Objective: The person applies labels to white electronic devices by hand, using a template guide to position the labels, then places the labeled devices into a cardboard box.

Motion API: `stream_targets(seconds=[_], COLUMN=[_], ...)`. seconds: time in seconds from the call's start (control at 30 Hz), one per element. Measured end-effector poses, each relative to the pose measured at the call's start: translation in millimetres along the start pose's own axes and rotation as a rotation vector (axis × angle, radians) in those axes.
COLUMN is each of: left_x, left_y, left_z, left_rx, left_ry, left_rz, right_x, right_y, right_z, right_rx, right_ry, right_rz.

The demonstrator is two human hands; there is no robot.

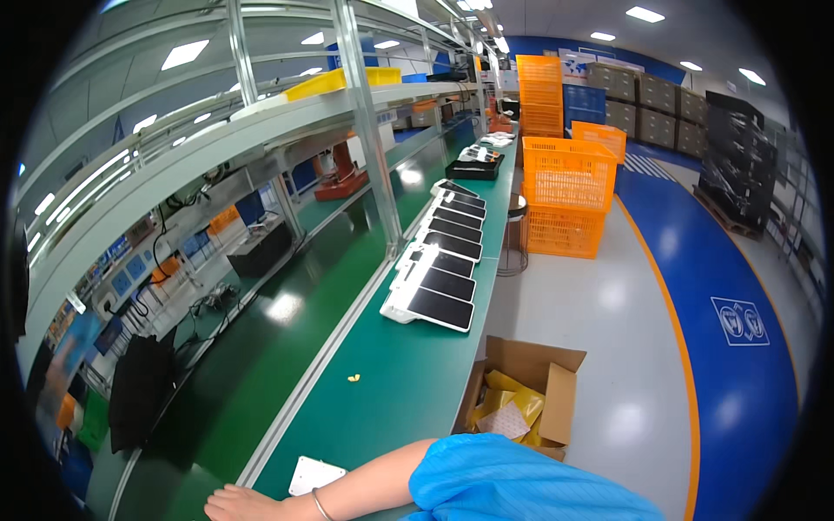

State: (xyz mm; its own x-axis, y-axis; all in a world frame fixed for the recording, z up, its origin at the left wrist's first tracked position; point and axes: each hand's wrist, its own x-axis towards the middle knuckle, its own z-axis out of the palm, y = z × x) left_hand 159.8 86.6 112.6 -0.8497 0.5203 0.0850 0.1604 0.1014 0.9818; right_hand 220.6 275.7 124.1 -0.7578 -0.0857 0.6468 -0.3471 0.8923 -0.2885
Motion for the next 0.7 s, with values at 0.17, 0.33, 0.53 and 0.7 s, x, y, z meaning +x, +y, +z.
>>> stream_targets(seconds=[0.17, 0.33, 0.53, 0.7], left_x=[6, -1, -36, -44], left_y=[19, 6, 11, -3], left_z=[7, -8, -6, -6], left_rx=[0.083, 0.106, 0.203, 0.146], left_ry=[0.082, 0.222, 0.381, 0.355], left_rz=[0.033, 0.126, 0.287, 0.261], right_x=[12, 26, 35, 34], right_y=[-12, -23, -34, -34], right_z=[8, 21, 21, 31], right_rx=[0.548, 0.703, 1.028, 1.026], right_ry=[0.052, -0.026, -0.084, -0.174], right_rz=[0.329, 0.505, 0.476, 0.514])
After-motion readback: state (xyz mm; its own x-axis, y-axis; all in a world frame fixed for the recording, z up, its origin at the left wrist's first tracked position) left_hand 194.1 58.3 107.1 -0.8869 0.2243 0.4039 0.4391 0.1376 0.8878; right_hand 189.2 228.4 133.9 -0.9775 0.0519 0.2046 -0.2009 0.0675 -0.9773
